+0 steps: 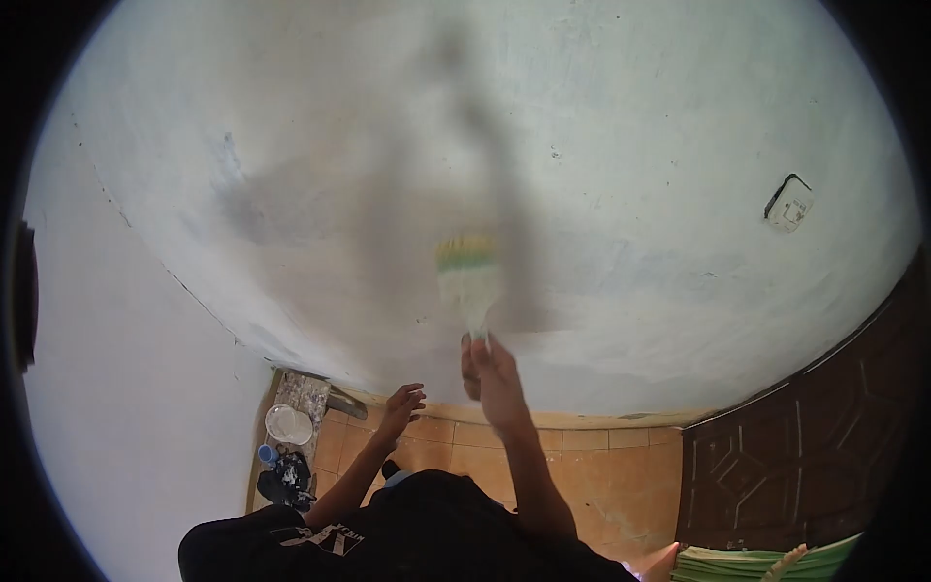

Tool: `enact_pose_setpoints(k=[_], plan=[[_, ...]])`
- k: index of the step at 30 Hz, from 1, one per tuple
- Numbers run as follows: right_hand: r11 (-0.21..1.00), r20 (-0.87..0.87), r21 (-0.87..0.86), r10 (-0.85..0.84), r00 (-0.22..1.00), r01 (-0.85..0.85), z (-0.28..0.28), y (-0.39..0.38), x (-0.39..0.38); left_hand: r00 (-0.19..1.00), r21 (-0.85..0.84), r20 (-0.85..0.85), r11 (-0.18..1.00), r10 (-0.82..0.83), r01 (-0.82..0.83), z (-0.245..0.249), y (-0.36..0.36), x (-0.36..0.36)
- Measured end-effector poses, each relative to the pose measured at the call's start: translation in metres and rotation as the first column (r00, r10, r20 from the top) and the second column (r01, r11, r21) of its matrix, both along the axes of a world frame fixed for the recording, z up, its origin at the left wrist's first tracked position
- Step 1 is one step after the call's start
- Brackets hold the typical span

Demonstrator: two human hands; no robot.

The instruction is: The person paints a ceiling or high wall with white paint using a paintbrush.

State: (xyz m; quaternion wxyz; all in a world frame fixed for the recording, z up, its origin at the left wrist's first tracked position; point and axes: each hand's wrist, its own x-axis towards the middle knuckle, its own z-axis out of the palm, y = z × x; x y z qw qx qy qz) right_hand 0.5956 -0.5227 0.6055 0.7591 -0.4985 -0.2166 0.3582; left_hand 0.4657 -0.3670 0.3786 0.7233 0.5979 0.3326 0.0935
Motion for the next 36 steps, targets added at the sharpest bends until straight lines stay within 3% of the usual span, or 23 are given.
enact_pose_setpoints(k=[4,8,12,17,21,23,30,33,36], plan=[[0.991,0.128,0.065,-0.124,0.984,0.116,0.024,0.018,0.034,1.0,-0.011,0.023,1.0,0.009,-0.009,-0.001,-0.001,-0.001],[0.99,0.151,0.046,-0.14,0.979,0.134,-0.044,0.033,0.043,0.998,-0.019,0.039,0.999,0.047,-0.047,-0.007,0.003,-0.004],[0.986,-0.097,-0.134,-0.112,0.989,0.099,-0.141,0.03,0.001,0.995,-0.044,0.037,0.995,0.093,-0.091,-0.003,0.01,-0.013],[0.95,-0.386,-0.296,-0.027,0.922,-0.096,-0.225,0.035,-0.024,0.993,-0.043,0.05,0.993,0.111,-0.109,-0.004,0.03,-0.021],[0.958,-0.349,-0.265,0.012,0.937,-0.111,-0.193,0.056,-0.03,0.989,-0.039,0.064,0.991,0.13,-0.128,0.005,0.051,-0.024],[0.969,-0.328,-0.216,0.046,0.944,-0.122,-0.143,0.063,-0.036,0.989,-0.037,0.068,0.991,0.134,-0.132,0.01,0.062,-0.028],[0.988,0.04,0.124,0.088,0.995,-0.092,0.022,0.113,-0.042,0.994,-0.024,0.084,0.997,0.07,-0.068,0.018,0.098,-0.038],[0.99,0.086,0.137,0.029,0.996,-0.041,0.032,0.144,-0.03,0.995,-0.026,0.091,0.999,0.043,-0.041,0.031,0.117,-0.038],[0.994,0.097,0.09,-0.07,0.993,0.062,-0.017,0.16,-0.036,0.992,-0.028,0.113,0.998,0.058,-0.055,0.038,0.137,-0.041]])
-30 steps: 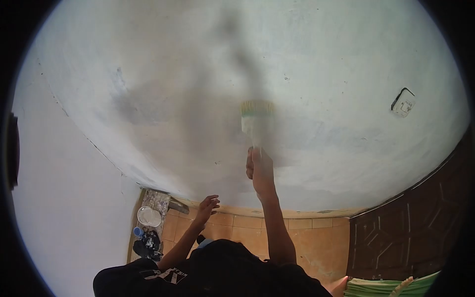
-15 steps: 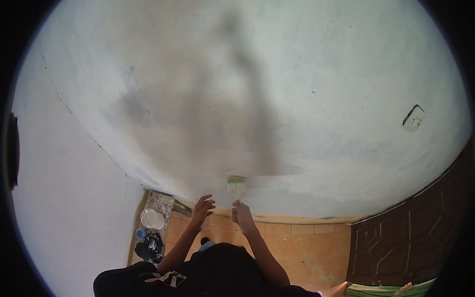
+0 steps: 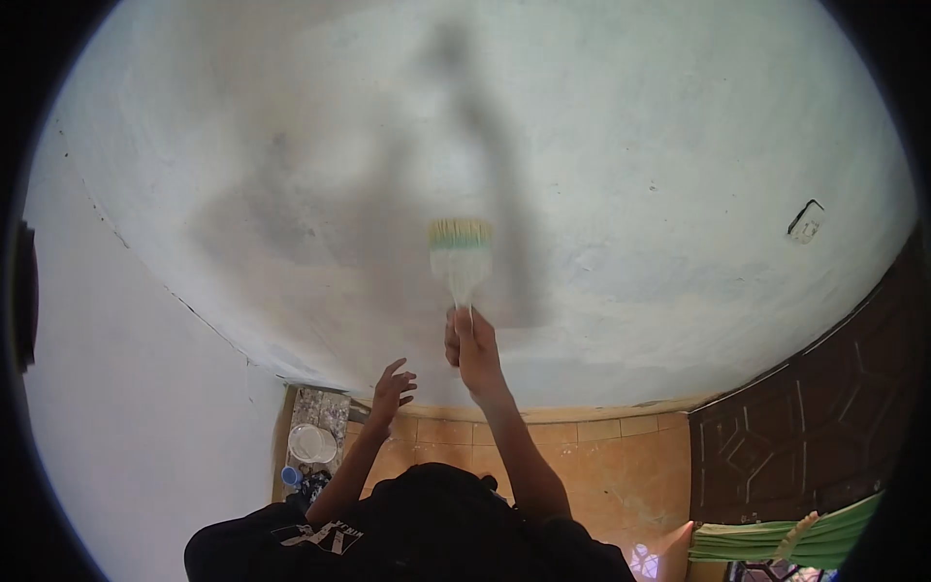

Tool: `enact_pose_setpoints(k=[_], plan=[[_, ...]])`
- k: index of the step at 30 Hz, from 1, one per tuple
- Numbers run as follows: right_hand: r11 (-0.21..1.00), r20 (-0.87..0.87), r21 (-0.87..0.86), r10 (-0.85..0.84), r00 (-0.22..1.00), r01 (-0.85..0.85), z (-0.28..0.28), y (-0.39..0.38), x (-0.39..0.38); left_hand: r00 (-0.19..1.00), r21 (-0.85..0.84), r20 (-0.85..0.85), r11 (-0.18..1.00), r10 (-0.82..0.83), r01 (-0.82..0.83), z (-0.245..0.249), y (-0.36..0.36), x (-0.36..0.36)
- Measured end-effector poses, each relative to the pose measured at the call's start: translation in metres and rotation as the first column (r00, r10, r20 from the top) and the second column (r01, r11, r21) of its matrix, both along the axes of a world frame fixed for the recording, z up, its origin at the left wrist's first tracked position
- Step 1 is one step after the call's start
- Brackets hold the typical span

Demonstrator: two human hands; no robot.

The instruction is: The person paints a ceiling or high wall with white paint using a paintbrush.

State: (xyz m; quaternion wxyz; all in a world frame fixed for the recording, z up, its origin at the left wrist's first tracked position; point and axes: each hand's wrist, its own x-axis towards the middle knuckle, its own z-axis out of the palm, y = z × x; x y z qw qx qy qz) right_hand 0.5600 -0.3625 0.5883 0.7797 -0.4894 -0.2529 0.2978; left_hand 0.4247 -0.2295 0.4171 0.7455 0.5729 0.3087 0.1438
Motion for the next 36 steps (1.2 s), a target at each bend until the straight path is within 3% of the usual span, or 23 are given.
enact_pose_setpoints(k=[8,11,15,20,23,26,31,35,36], plan=[[0.937,-0.359,-0.347,-0.169,0.918,0.037,-0.175,-0.016,-0.062,0.999,-0.049,-0.032,0.998,-0.033,0.031,-0.02,0.04,-0.02],[0.918,-0.447,-0.396,-0.213,0.869,0.022,-0.201,-0.01,-0.07,0.996,-0.063,-0.062,0.996,-0.06,0.056,-0.022,0.049,-0.028],[0.936,-0.469,-0.352,-0.196,0.861,0.022,-0.156,-0.002,-0.074,0.993,-0.087,-0.076,0.993,-0.092,0.085,-0.03,0.058,-0.035],[0.947,-0.159,-0.262,-0.232,0.96,0.185,-0.027,0.0,-0.071,0.988,-0.089,-0.081,0.988,-0.132,0.124,-0.028,0.061,-0.038],[0.954,0.009,-0.083,-0.289,0.957,0.288,0.034,0.002,-0.054,0.986,-0.094,-0.063,0.985,-0.153,0.147,-0.031,0.062,-0.036],[0.965,0.06,-0.015,-0.262,0.963,0.264,0.047,0.01,-0.032,0.985,-0.102,-0.053,0.982,-0.163,0.157,-0.029,0.064,-0.034],[0.965,-0.011,-0.072,-0.252,0.968,0.25,-0.041,0.026,-0.029,0.987,-0.097,-0.047,0.985,-0.151,0.145,-0.026,0.069,-0.035],[0.955,-0.322,-0.24,-0.247,0.914,0.174,-0.154,0.015,-0.06,0.986,-0.078,-0.065,0.985,-0.156,0.151,-0.037,0.077,-0.037],[0.95,-0.301,-0.266,-0.245,0.922,0.166,-0.173,0.011,-0.07,0.983,-0.073,-0.077,0.985,-0.164,0.159,-0.039,0.079,-0.036]])
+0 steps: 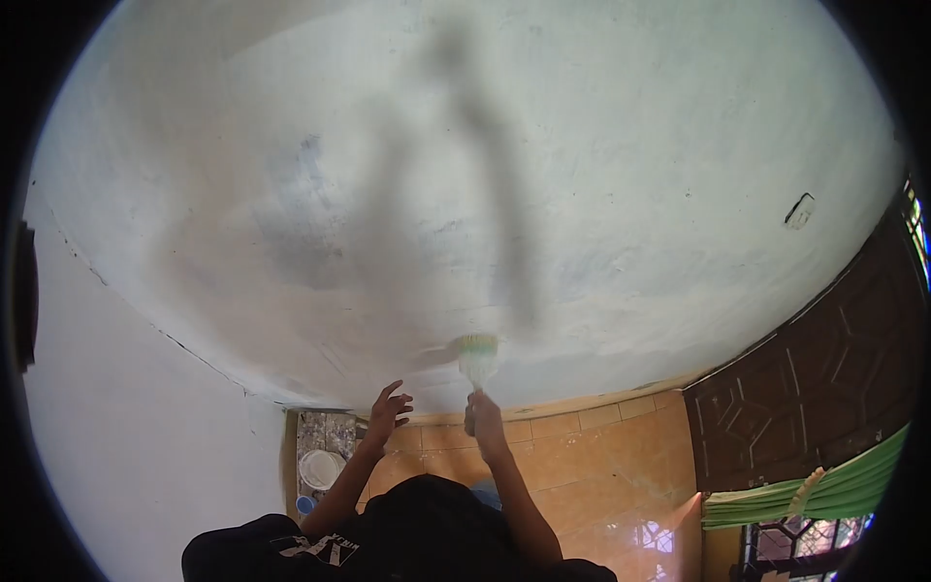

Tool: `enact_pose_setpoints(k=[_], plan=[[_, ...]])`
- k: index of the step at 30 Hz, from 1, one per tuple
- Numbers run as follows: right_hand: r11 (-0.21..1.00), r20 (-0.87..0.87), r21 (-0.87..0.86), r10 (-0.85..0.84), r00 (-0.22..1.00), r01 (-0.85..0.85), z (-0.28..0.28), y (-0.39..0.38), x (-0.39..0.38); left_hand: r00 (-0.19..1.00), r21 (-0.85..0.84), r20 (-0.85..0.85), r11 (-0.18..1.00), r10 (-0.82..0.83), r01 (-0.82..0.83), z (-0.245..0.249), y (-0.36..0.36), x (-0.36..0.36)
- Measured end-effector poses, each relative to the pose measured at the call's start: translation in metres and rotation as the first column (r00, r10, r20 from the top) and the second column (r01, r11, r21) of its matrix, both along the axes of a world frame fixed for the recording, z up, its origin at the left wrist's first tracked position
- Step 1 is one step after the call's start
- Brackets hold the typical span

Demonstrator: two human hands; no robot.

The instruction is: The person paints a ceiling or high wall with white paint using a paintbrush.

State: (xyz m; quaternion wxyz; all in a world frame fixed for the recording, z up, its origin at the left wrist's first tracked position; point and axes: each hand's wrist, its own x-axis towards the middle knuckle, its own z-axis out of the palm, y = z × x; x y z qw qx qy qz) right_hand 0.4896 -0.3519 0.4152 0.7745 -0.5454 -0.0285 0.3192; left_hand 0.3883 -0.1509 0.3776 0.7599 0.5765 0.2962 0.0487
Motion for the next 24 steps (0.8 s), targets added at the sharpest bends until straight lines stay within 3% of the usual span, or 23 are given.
enact_pose_setpoints(k=[2,6,11,14,19,21,24], plan=[[0.996,-0.162,-0.08,0.026,0.986,-0.039,-0.035,-0.007,-0.006,1.0,-0.002,0.009,1.0,-0.002,0.002,-0.007,0.003,0.003],[0.993,-0.153,-0.11,0.025,0.988,-0.042,-0.039,-0.006,-0.009,1.0,0.002,0.015,1.0,0.001,-0.001,0.003,0.001,0.006],[0.997,-0.056,0.005,0.072,0.996,-0.071,0.077,-0.006,-0.007,1.0,-0.016,0.015,1.0,-0.003,0.003,0.003,-0.007,0.005],[0.996,0.11,0.008,0.088,0.99,-0.089,0.158,-0.011,-0.003,1.0,0.002,0.004,1.0,-0.029,0.029,0.001,-0.012,0.007],[0.993,0.365,0.119,-0.029,0.931,-0.016,0.222,-0.012,0.013,0.999,-0.014,0.008,0.999,-0.032,0.032,-0.001,-0.013,0.01],[0.989,0.417,0.15,-0.062,0.907,-0.001,0.228,-0.006,0.027,0.999,-0.022,0.027,0.999,-0.024,0.024,0.003,-0.014,0.011],[0.986,0.357,0.168,-0.065,0.932,0.004,0.164,0.008,0.053,0.999,0.017,0.007,0.998,-0.053,0.053,0.006,-0.013,0.013]])
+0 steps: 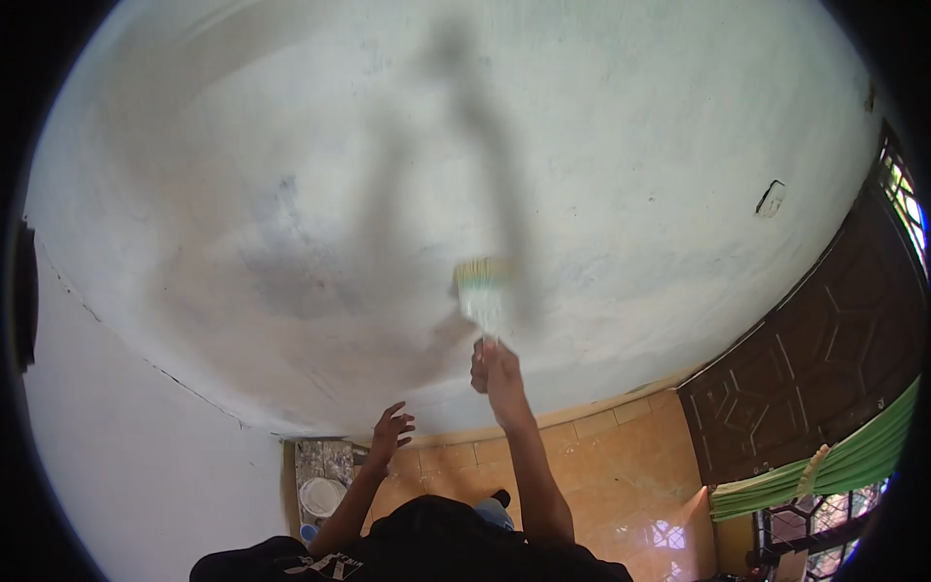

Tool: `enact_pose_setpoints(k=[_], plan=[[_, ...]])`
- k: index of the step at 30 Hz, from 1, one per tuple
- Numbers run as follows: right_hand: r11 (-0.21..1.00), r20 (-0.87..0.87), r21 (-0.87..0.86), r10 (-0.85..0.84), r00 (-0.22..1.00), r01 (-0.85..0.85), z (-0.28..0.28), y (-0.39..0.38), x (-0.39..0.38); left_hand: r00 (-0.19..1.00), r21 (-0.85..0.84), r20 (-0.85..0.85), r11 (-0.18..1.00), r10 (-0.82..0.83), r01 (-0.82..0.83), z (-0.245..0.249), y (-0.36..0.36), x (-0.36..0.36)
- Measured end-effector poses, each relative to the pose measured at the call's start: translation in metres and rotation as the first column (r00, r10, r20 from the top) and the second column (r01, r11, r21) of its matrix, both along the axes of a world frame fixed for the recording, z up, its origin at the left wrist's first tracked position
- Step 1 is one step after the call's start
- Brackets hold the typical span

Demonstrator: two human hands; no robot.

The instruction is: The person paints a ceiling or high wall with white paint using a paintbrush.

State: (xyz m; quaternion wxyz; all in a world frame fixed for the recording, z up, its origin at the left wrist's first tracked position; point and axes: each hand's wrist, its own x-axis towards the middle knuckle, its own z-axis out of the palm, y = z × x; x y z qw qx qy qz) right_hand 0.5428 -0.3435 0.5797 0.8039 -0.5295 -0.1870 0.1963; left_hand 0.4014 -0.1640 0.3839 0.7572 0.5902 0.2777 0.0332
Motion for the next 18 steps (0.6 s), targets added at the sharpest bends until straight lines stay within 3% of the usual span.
enact_pose_setpoints(k=[7,11,18], plan=[[0.978,-0.421,-0.196,-0.016,0.907,-0.074,-0.181,-0.026,-0.053,0.998,-0.047,-0.015,0.997,0.053,-0.053,-0.009,0.008,-0.012],[0.94,-0.54,-0.324,-0.092,0.836,-0.106,-0.235,-0.029,-0.061,0.999,-0.016,-0.032,0.999,0.034,-0.034,-0.001,0.011,-0.012],[0.969,-0.401,-0.181,0.081,0.912,-0.166,-0.096,-0.016,-0.06,0.998,-0.034,0.0,0.997,0.065,-0.065,-0.001,0.012,-0.011]])
